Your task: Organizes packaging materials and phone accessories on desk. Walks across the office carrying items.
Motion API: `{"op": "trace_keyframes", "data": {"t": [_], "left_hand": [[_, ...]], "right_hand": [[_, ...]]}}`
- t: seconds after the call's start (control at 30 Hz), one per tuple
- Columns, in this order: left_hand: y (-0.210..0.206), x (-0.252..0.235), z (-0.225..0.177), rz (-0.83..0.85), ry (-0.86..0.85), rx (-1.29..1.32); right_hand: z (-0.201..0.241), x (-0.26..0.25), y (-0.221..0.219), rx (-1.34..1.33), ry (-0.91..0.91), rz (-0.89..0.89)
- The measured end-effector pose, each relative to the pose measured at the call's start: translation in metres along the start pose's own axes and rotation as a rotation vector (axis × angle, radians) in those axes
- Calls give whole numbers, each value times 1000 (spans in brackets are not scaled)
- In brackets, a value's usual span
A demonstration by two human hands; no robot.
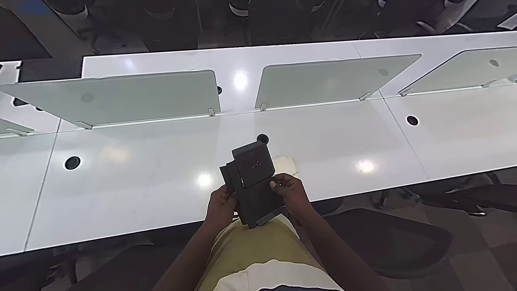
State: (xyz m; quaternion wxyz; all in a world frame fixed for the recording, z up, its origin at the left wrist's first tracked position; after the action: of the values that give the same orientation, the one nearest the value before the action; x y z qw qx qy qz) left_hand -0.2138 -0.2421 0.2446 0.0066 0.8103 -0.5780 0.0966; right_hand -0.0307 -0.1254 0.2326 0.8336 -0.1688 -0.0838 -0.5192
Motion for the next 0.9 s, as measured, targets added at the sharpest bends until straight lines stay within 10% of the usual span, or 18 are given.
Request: {"op": "trace_keyframes", "data": {"t": [0.3,0.9], "left_hand": [[-9,0,12,-39,207,163],[19,8,48,-90,154,376]], "right_hand": [[-31,-2,4,-238,-174,32],[-43,-14,-22,137,-12,-202]]}}
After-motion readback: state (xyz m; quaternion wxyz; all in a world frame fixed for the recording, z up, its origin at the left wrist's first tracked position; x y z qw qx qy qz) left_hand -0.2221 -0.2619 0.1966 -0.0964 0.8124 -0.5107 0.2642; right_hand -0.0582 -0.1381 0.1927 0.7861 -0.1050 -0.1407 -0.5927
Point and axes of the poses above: each hand's wrist, its own x-axis away from the middle knuckle, its own y-axis out of the back of the hand, z = x × y, the point moved 10 cm from there along -x, towards the middle knuckle, and after that the axes turned 7 degrees about -x, right-handed, at the moved point
